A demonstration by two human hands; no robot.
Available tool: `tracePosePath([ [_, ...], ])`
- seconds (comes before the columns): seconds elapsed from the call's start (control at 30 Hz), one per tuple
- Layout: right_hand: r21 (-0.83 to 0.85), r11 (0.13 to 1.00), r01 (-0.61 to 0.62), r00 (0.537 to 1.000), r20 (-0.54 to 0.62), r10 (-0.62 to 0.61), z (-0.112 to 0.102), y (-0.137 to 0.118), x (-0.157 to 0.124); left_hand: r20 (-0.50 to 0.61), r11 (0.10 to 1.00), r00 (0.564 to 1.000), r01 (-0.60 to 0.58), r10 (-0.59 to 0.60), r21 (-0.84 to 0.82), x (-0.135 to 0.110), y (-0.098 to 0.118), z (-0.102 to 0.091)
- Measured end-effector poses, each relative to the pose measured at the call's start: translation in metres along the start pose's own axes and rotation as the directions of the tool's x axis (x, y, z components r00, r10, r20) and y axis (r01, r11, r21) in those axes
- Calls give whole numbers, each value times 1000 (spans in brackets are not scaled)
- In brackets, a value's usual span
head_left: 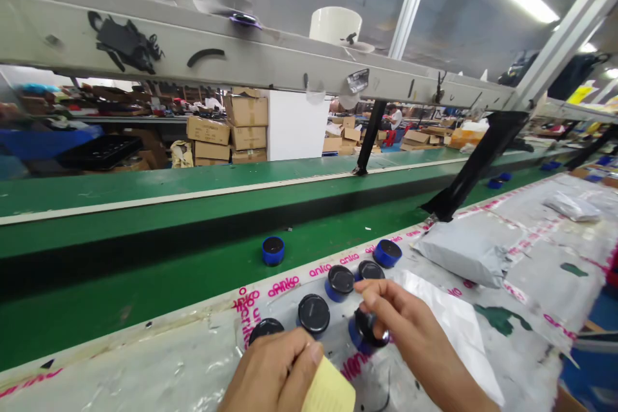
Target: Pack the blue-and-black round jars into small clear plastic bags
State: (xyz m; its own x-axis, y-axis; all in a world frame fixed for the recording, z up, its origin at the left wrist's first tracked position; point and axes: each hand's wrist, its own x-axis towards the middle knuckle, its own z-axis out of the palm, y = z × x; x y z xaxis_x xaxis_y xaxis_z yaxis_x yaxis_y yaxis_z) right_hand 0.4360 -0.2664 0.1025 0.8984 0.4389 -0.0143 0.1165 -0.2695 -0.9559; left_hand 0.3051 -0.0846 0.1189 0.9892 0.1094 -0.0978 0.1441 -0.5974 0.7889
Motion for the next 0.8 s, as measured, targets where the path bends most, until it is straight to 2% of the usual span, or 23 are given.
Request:
tracePosePath([
  [0.1, -28, 998, -59, 998, 2, 59, -2, 3, 31, 30, 981, 991, -135, 132, 140, 18, 6, -12],
  [0.2, -58, 996, -73, 996, 43, 76, 3, 10, 47, 26, 952, 981, -193, 192, 237, 37, 7, -13],
  [0.43, -70, 989, -131, 989, 59, 135, 11, 21, 59, 169, 949, 982, -129, 82, 288, 76, 5, -5],
  [0.53, -72, 985, -160, 983, 75, 165, 10, 23, 63, 184, 945, 978, -151, 99, 291, 89, 3, 1],
  [0.67, -87, 983, -162, 981, 94, 170, 10, 23, 69, 242, 937, 965, -173, 100, 302, 96, -6, 10],
  [0.8, -145, 985, -94, 990, 86, 107, 12, 21, 73, 234, 941, 963, -198, 134, 274, 95, -19, 19],
])
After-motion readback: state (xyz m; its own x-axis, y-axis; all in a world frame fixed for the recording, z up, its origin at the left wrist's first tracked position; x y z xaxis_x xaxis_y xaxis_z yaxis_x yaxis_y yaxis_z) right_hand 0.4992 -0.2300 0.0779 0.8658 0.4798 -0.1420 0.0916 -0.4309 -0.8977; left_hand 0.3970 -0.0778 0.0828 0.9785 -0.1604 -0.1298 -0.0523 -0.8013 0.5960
